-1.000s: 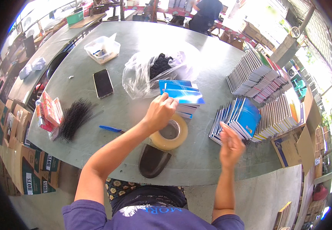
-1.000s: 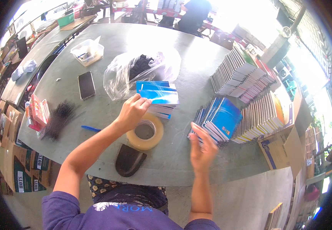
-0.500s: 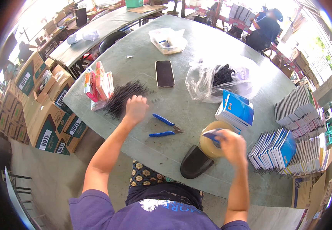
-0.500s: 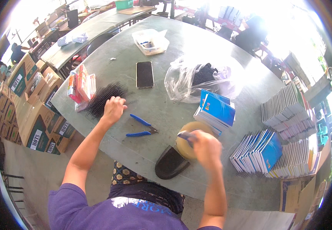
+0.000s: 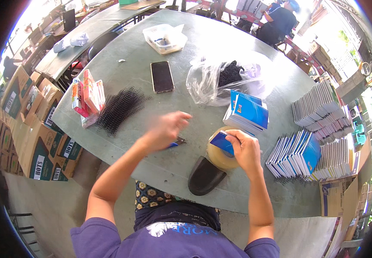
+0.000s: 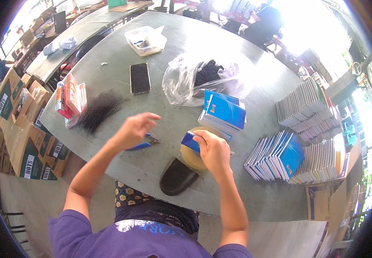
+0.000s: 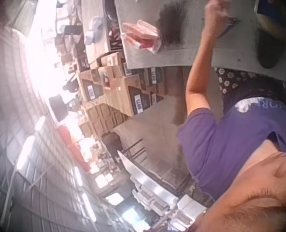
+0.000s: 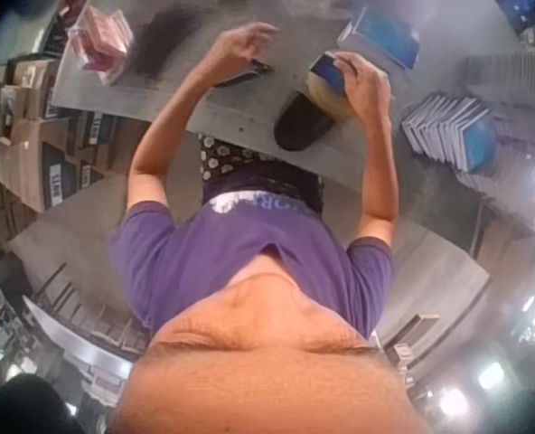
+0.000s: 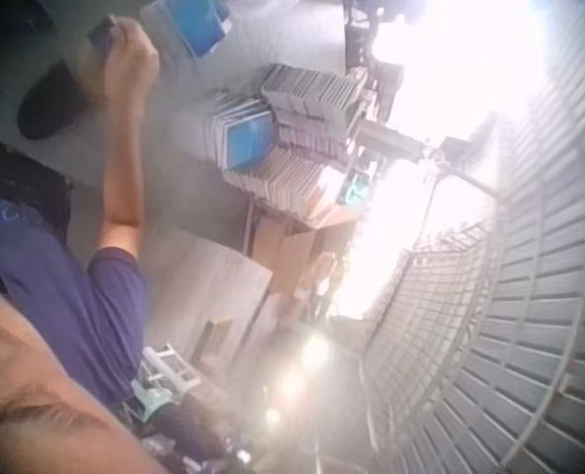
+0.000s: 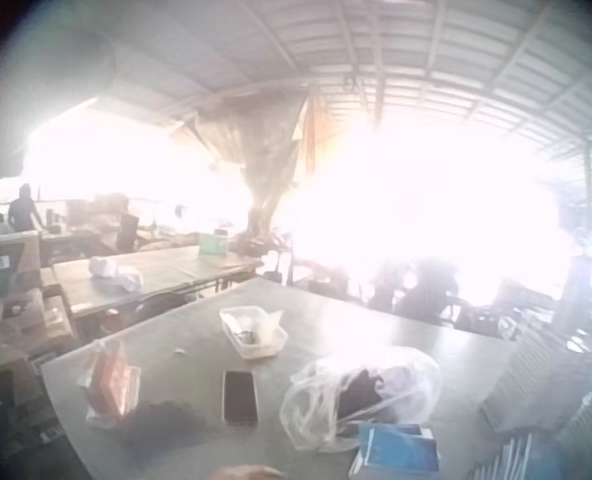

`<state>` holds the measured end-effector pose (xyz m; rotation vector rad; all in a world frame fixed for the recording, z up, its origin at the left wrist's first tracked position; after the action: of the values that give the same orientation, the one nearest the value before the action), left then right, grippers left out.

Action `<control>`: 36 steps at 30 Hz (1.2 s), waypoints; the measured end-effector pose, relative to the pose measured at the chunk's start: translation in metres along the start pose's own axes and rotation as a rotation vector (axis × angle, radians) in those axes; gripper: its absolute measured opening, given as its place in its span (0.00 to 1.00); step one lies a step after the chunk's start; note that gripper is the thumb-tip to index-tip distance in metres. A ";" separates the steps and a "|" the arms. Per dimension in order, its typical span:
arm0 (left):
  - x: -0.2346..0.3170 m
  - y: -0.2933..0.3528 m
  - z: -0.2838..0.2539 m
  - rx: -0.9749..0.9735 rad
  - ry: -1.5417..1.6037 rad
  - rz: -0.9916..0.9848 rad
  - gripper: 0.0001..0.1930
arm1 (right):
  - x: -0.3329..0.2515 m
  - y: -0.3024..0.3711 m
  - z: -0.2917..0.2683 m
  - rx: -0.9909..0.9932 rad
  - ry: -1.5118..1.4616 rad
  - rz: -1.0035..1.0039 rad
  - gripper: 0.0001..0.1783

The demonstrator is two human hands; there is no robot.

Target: The person repeatedly picks up spiral-bound notebooks, inserts a metal spiral binding into the spine, and secures it with a strip of clear tape. The person then places the finished notebook onto a growing stack on the table.

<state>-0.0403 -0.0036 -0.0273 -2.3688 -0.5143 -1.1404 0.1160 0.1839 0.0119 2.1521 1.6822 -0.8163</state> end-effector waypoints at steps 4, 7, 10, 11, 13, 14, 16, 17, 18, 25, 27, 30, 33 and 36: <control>0.043 0.000 0.035 -0.064 0.121 0.118 0.07 | -0.008 0.003 -0.002 0.038 -0.018 -0.025 0.09; 0.055 -0.001 0.045 -0.038 0.142 0.088 0.07 | -0.002 0.007 0.002 0.042 -0.011 -0.085 0.09; 0.054 -0.002 0.054 -0.003 0.057 0.082 0.07 | -0.003 0.010 0.002 0.011 -0.027 -0.071 0.09; 0.054 -0.002 0.056 0.031 0.056 0.087 0.07 | -0.005 0.011 0.002 0.003 -0.026 -0.074 0.09; 0.054 -0.002 0.058 0.101 0.053 0.097 0.07 | -0.008 0.013 0.002 -0.013 -0.023 -0.081 0.09; 0.053 -0.002 0.059 0.105 0.031 0.105 0.07 | -0.009 0.014 0.001 -0.012 -0.022 -0.106 0.10; 0.053 -0.002 0.060 0.113 -0.013 0.122 0.07 | -0.012 0.016 0.001 -0.010 -0.020 -0.157 0.11; 0.056 -0.003 0.060 0.157 -0.088 0.140 0.07 | -0.014 0.016 0.001 0.003 -0.002 -0.175 0.11; 0.061 -0.004 0.059 0.201 -0.163 0.157 0.07 | -0.016 0.015 0.001 0.016 0.017 -0.193 0.11; 0.053 -0.004 0.039 -0.098 -0.123 0.099 0.10 | -0.024 0.018 0.008 0.051 0.177 -0.215 0.09; 0.062 -0.010 0.040 -0.049 -0.130 0.114 0.10 | -0.024 0.014 0.012 0.143 0.160 -0.242 0.10; 0.047 -0.012 0.036 -0.452 -0.041 -0.254 0.10 | -0.022 0.015 0.012 0.167 0.079 -0.171 0.10; 0.052 -0.005 0.028 -0.134 -0.052 0.105 0.10 | -0.026 0.015 0.012 0.031 0.201 -0.142 0.10; 0.050 -0.010 0.033 -0.217 0.071 -0.023 0.09 | -0.023 0.014 0.012 0.015 0.182 -0.147 0.10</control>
<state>0.0047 0.0291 -0.0029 -2.4986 -0.4122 -1.3463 0.1232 0.1551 0.0147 2.1915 1.9491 -0.6895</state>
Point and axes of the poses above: each hand's wrist, its own y-axis away from the middle knuckle, its own z-axis out of the palm, x = y × z, the point moved 3 cm from there along -y, towards the middle knuckle, and after that the axes turned 10 degrees about -x, right-handed, at the moved point
